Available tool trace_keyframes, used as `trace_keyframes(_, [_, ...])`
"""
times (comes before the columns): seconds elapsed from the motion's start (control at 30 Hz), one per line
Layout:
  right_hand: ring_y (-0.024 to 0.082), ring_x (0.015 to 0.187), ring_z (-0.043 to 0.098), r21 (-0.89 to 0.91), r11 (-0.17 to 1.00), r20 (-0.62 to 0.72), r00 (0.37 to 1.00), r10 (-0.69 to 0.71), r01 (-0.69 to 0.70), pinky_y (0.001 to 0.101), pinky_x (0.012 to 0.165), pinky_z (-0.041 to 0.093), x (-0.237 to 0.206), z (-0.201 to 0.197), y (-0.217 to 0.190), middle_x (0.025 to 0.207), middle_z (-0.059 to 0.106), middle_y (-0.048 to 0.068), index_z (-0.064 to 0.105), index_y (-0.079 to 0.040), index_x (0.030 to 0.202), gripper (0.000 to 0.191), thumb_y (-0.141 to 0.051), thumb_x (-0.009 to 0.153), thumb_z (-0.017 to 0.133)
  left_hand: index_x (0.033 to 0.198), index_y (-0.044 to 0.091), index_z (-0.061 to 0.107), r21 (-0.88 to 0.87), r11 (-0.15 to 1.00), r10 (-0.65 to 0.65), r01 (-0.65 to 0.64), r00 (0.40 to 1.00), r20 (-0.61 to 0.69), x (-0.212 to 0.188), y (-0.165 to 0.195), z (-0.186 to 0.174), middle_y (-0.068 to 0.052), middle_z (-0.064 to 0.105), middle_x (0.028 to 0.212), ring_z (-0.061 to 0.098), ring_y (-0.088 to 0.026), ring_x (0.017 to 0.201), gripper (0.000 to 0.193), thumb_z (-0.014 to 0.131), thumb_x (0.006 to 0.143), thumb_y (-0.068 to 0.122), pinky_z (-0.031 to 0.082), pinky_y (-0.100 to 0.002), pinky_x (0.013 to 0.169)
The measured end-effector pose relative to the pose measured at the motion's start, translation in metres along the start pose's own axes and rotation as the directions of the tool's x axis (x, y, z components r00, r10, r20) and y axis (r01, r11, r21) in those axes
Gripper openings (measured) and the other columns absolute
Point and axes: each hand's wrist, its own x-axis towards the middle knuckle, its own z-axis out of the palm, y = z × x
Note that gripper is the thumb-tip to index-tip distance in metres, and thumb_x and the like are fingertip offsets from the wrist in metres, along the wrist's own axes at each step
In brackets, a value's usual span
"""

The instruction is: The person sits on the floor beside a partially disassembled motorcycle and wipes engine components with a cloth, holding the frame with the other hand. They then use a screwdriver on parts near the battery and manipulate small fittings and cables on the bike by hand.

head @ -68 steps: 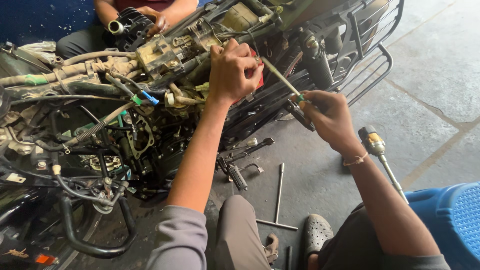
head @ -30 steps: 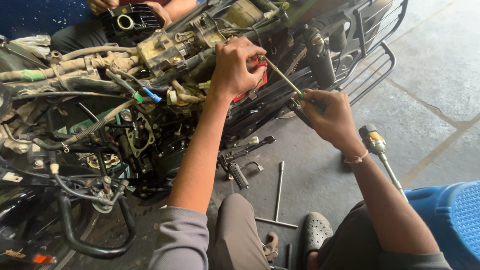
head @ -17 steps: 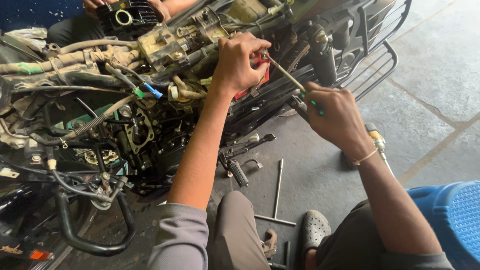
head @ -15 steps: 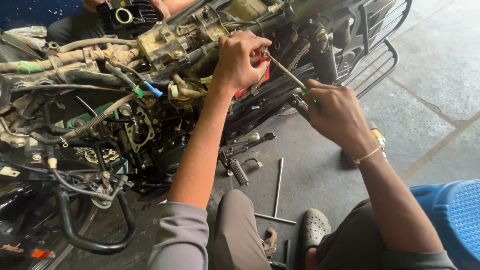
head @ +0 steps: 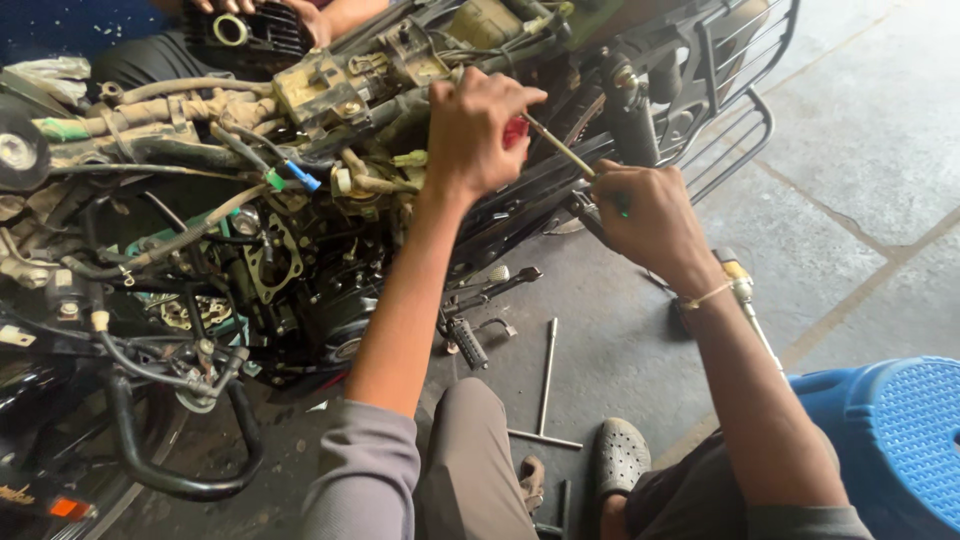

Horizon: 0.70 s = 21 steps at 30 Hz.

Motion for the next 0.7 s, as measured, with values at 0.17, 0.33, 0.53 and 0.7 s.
trace_keyframes(0.17, [0.026, 0.114, 0.069, 0.275, 0.96, -0.335, 0.941, 0.042, 0.055, 0.0379, 0.085, 0.057, -0.002, 0.004, 0.001, 0.139, 0.068, 0.016, 0.061, -0.002, 0.119, 0.039, -0.015, 0.083, 0.068, 0.149, 0.015, 0.051, -0.216, 0.976, -0.054, 0.023, 0.989, -0.139, -0.043, 0.094, 0.019, -0.004, 0.059, 0.144, 0.057, -0.025, 0.135, 0.068, 0.077, 0.086, 0.021, 0.037, -0.046, 0.116])
trace_keyframes(0.33, [0.031, 0.139, 0.059, 0.349, 0.937, -0.37, 0.921, 0.127, 0.011, 0.0421, 0.109, 0.05, -0.005, 0.014, 0.0, 0.151, 0.059, 0.015, 0.053, -0.006, 0.149, 0.07, -0.048, 0.094, 0.063, 0.12, 0.009, 0.061, -0.256, 0.967, -0.06, -0.017, 0.955, -0.289, -0.046, 0.129, 0.062, -0.009, 0.065, 0.12, 0.064, -0.024, 0.117, 0.042, 0.075, 0.082, 0.02, 0.041, -0.044, 0.107])
trace_keyframes(0.53, [0.031, 0.132, 0.066, 0.184, 0.981, -0.344, 0.939, 0.013, 0.054, 0.0429, 0.11, 0.051, -0.004, 0.017, 0.008, 0.139, 0.067, 0.017, 0.057, 0.0, 0.141, 0.069, -0.046, 0.092, 0.072, 0.09, 0.013, 0.064, -0.258, 0.944, 0.12, -0.206, 0.942, -0.314, -0.031, 0.116, 0.09, -0.003, 0.063, 0.09, 0.065, -0.02, 0.089, 0.006, 0.068, 0.09, 0.016, 0.049, -0.038, 0.086])
trace_keyframes(0.7, [0.027, 0.101, 0.077, 0.163, 0.984, -0.235, 0.971, -0.032, 0.072, 0.0354, 0.091, 0.06, 0.001, 0.019, 0.006, 0.112, 0.075, 0.015, 0.059, 0.003, 0.129, 0.069, -0.039, 0.08, 0.083, 0.083, 0.011, 0.065, -0.111, 0.968, 0.181, -0.226, 0.931, -0.316, -0.029, 0.112, 0.091, -0.004, 0.062, 0.079, 0.062, -0.02, 0.074, 0.005, 0.069, 0.086, 0.011, 0.047, -0.039, 0.073])
